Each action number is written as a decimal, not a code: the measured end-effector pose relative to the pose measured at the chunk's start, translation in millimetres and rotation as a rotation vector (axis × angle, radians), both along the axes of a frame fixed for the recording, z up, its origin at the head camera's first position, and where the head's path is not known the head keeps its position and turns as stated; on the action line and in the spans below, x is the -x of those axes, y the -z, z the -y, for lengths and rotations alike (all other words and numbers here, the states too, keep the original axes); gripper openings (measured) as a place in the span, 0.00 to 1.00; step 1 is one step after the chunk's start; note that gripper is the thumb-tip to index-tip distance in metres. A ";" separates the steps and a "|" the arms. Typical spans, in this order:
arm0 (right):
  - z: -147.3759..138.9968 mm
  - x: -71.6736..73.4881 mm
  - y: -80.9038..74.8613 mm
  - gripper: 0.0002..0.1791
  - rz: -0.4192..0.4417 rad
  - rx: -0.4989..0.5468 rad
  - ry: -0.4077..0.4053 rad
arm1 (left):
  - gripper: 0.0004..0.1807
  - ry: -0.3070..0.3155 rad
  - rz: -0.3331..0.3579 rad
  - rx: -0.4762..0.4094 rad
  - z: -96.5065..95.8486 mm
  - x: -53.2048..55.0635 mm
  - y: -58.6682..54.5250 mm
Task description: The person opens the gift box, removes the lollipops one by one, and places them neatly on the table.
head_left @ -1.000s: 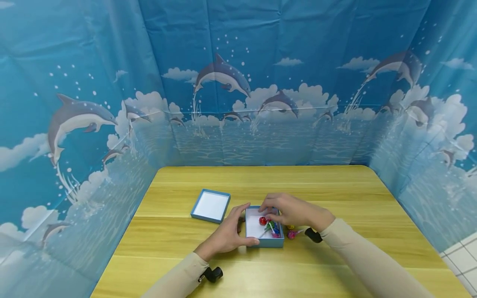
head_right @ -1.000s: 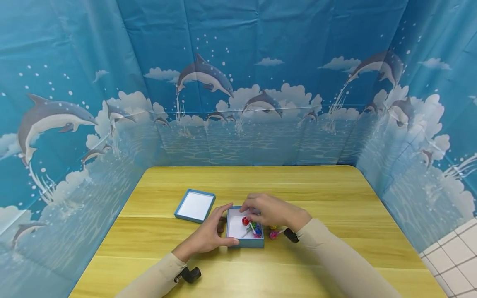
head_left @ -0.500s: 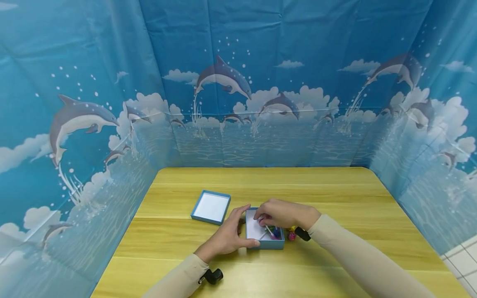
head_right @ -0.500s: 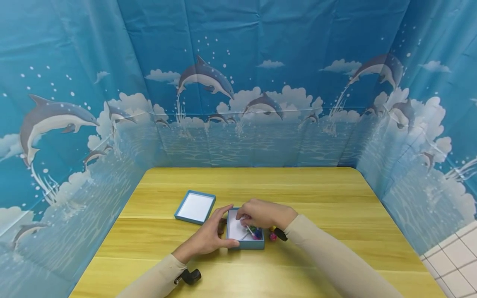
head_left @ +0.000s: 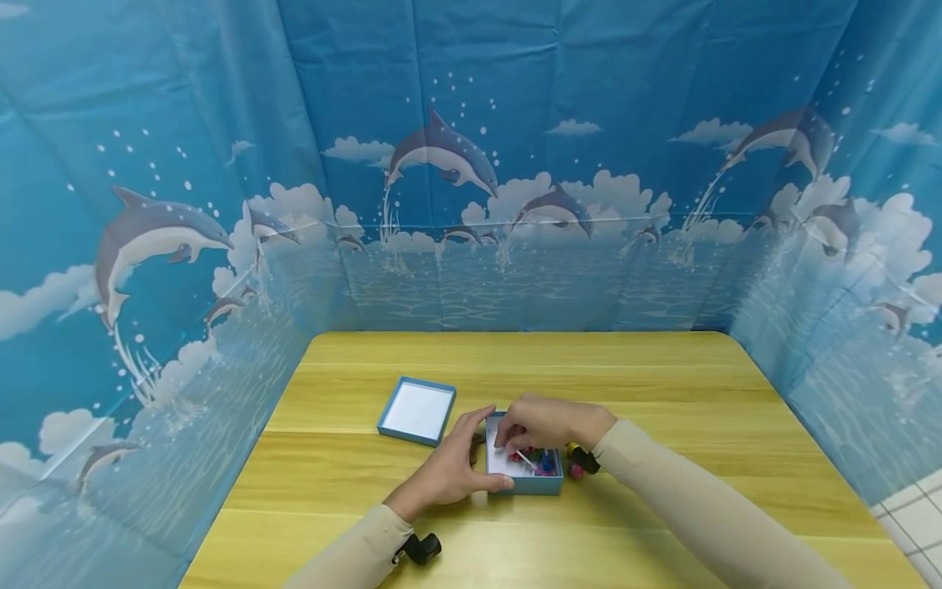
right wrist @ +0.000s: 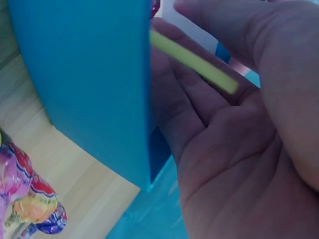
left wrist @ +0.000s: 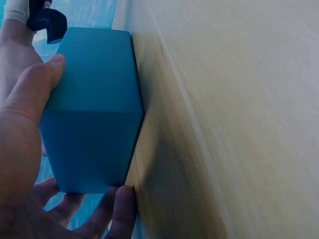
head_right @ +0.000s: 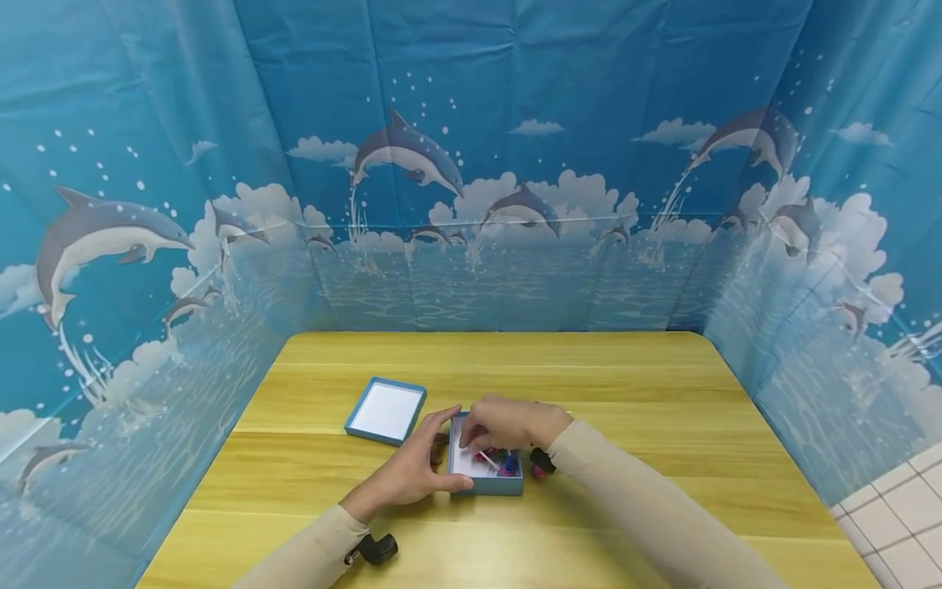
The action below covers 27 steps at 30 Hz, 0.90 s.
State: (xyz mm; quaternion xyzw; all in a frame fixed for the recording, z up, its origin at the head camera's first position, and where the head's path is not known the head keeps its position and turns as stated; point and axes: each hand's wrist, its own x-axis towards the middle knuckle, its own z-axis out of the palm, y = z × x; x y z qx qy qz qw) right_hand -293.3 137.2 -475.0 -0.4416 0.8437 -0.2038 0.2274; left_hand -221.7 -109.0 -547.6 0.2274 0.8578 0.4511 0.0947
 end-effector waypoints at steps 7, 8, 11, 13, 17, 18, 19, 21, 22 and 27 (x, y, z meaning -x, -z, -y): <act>4.9 4.0 7.1 0.09 -0.002 0.019 -0.009 | 0.65 0.002 0.012 -0.012 -0.4 -1.2 1.9; 5.6 4.9 7.9 0.09 -0.011 0.019 -0.010 | 0.65 0.001 0.011 -0.011 -0.4 -1.0 1.8; 6.8 7.2 8.0 0.10 -0.029 0.021 -0.007 | 0.65 0.001 0.007 -0.007 -0.1 0.0 1.4; 6.5 8.6 7.7 0.11 -0.042 0.019 -0.005 | 0.65 0.002 0.005 -0.003 0.2 1.0 1.2; 4.0 8.9 5.5 0.13 -0.041 -0.003 0.015 | 0.65 0.003 0.001 0.002 0.4 2.0 0.8; 3.4 8.4 4.6 0.13 -0.038 -0.011 0.020 | 0.65 0.003 0.000 0.003 0.3 2.0 0.7; 3.0 7.8 3.7 0.13 -0.033 -0.021 0.022 | 0.65 0.003 -0.001 0.002 0.3 2.0 0.8; 2.4 6.6 2.0 0.14 -0.019 -0.037 0.023 | 0.65 0.002 -0.002 0.002 0.2 1.9 0.8; 2.4 6.0 1.7 0.13 -0.009 -0.044 0.024 | 0.65 0.002 -0.001 0.000 0.2 1.9 1.0; 3.4 3.0 3.3 0.13 0.021 -0.068 0.028 | 0.65 0.003 0.004 -0.004 -0.5 1.1 1.0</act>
